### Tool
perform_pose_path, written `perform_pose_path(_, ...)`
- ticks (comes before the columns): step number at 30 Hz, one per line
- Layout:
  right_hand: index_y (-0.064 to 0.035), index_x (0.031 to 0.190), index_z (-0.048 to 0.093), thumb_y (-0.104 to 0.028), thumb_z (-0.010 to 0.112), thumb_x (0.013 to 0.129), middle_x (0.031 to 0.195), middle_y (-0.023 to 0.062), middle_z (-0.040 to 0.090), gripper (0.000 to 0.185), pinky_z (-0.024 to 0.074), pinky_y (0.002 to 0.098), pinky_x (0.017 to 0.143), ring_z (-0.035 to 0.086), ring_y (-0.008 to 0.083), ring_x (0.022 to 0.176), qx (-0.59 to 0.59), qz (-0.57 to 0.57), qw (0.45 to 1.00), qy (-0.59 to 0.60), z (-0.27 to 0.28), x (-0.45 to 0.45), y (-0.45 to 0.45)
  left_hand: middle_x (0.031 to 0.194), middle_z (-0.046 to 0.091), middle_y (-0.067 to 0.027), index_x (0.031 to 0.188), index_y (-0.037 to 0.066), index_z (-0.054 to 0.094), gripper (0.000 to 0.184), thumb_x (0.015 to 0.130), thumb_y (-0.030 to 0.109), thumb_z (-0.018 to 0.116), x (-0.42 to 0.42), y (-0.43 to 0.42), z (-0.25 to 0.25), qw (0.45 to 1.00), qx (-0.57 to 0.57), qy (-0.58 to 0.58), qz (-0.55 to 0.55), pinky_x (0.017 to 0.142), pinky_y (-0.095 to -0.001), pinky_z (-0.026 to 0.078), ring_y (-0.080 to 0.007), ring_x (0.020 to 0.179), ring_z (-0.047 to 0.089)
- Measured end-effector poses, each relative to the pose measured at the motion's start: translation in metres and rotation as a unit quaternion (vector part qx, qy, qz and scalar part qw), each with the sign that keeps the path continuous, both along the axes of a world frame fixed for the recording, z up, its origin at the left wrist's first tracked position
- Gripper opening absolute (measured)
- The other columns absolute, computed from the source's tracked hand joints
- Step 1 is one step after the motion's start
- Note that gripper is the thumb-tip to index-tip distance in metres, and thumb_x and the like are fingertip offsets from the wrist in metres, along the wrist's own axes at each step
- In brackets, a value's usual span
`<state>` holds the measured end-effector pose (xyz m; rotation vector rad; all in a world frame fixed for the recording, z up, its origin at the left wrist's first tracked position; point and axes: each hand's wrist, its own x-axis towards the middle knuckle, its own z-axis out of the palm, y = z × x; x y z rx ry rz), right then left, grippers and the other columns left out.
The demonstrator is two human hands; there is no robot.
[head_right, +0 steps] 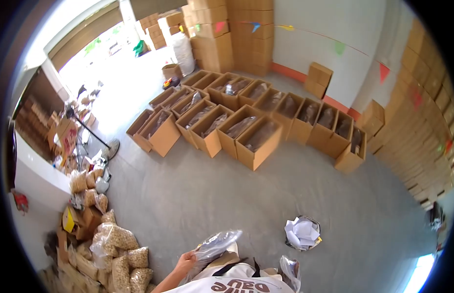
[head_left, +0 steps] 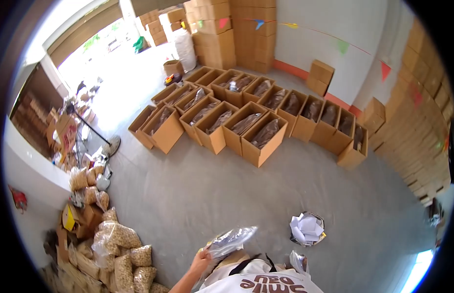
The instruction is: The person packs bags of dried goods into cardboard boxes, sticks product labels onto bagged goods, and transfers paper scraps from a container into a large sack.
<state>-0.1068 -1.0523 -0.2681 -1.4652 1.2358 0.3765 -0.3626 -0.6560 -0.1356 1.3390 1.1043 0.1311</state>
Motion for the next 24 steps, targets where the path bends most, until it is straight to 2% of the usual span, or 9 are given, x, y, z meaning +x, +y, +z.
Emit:
perform_pose_path(3, -0.0062, 0.075, 0.043, -0.007, 0.041, 0.08, 0.057, 0.0074, 0.049, 0.005, 0.033, 0.0223, 0.031, 0.043, 0.0121, 0.04, -0.008, 0.039, 0.999, -0.012, 0.022, 0.025, 0.062, 0.06, 0.044, 0.0059, 0.068, 0.006, 0.052, 0.017, 0.083, 0.006, 0.043, -0.023, 0.025, -0.013, 0.997, -0.036, 0.006, 0.066, 0.052, -0.0222, 0.03, -0.0056, 0.057, 0.038)
perform_pose_path(6, -0.0064, 0.077, 0.043, -0.008, 0.041, 0.081, 0.057, 0.0075, 0.049, 0.005, 0.0327, 0.0223, 0.032, 0.043, 0.0117, 0.04, -0.014, 0.067, 0.997, -0.021, 0.046, 0.039, 0.117, 0.057, 0.04, 0.0057, 0.063, 0.009, 0.05, 0.018, 0.077, 0.002, 0.042, -0.033, 0.044, -0.009, 0.994, -0.047, 0.039, 0.093, 0.048, -0.0213, 0.027, -0.0056, 0.053, 0.035)
perform_pose_path(8, -0.0066, 0.078, 0.043, -0.009, 0.041, 0.081, 0.058, 0.0075, 0.05, 0.005, 0.0325, 0.0223, 0.032, 0.043, 0.0114, 0.04, -0.019, 0.084, 0.996, -0.028, 0.058, 0.047, 0.153, 0.055, 0.04, 0.0065, 0.064, 0.01, 0.051, 0.016, 0.078, 0.005, 0.046, -0.039, 0.06, -0.007, 0.972, -0.097, 0.033, 0.214, 0.044, -0.0213, 0.026, -0.0046, 0.048, 0.035)
perform_pose_path(12, -0.0069, 0.081, 0.043, -0.01, 0.04, 0.083, 0.058, 0.0076, 0.051, 0.005, 0.032, 0.0223, 0.032, 0.043, 0.0107, 0.041, -0.006, 0.166, 0.985, -0.041, 0.076, 0.069, 0.237, 0.054, 0.04, 0.0067, 0.064, 0.01, 0.051, 0.015, 0.078, 0.007, 0.048, -0.063, 0.107, 0.005, 0.944, -0.129, -0.024, 0.304, 0.042, -0.0209, 0.025, -0.0042, 0.047, 0.034)
perform_pose_path(13, -0.0067, 0.087, 0.042, -0.014, 0.037, 0.087, 0.061, 0.0082, 0.053, 0.008, 0.0304, 0.0212, 0.033, 0.041, 0.0092, 0.042, 0.028, 0.295, 0.955, -0.007, 0.074, 0.086, 0.254, 0.053, 0.039, 0.0067, 0.063, 0.01, 0.051, 0.016, 0.078, 0.007, 0.047, -0.068, 0.117, 0.008, 0.931, -0.124, -0.047, 0.339, 0.042, -0.0207, 0.024, -0.0041, 0.046, 0.034)
perform_pose_path(16, -0.0024, 0.083, 0.046, -0.01, 0.04, 0.084, 0.063, 0.0101, 0.054, 0.01, 0.0329, 0.0221, 0.032, 0.042, 0.0098, 0.042, 0.073, 0.387, 0.916, -0.074, 0.084, 0.11, 0.34, 0.052, 0.038, 0.0058, 0.063, 0.01, 0.05, 0.015, 0.077, 0.006, 0.046, -0.094, 0.148, -0.009, 0.908, -0.099, -0.063, 0.402, 0.04, -0.0205, 0.023, -0.0045, 0.043, 0.032)
perform_pose_path(17, -0.0054, 0.086, 0.042, -0.012, 0.039, 0.086, 0.061, 0.0079, 0.053, 0.007, 0.0307, 0.0207, 0.033, 0.041, 0.0081, 0.041, 0.069, 0.426, 0.898, -0.081, 0.1, 0.113, 0.38, 0.051, 0.038, 0.005, 0.063, 0.01, 0.049, 0.014, 0.076, 0.005, 0.046, -0.1, 0.156, -0.021, 0.905, -0.09, -0.054, 0.411, 0.039, -0.0206, 0.023, -0.005, 0.041, 0.031)
perform_pose_path(22, -0.0033, 0.08, 0.044, -0.009, 0.039, 0.085, 0.058, 0.0081, 0.052, 0.009, 0.0305, 0.0205, 0.032, 0.04, 0.0077, 0.039, 0.123, 0.499, 0.845, -0.147, 0.147, 0.129, 0.546, 0.052, 0.041, 0.0033, 0.065, 0.007, 0.05, 0.012, 0.075, 0.004, 0.044, -0.105, 0.193, -0.039, 0.891, -0.079, 0.0, 0.448, 0.038, -0.0222, 0.026, -0.0069, 0.042, 0.035)
perform_pose_path(24, -0.0036, 0.077, 0.045, -0.01, 0.04, 0.085, 0.056, 0.0072, 0.052, 0.012, 0.029, 0.0201, 0.03, 0.041, 0.0071, 0.038, 0.126, 0.572, 0.785, -0.202, 0.163, 0.135, 0.605, 0.052, 0.042, 0.0026, 0.066, 0.006, 0.051, 0.012, 0.075, 0.004, 0.044, -0.106, 0.213, -0.042, 0.89, -0.069, 0.033, 0.45, 0.037, -0.0226, 0.028, -0.0077, 0.042, 0.036)
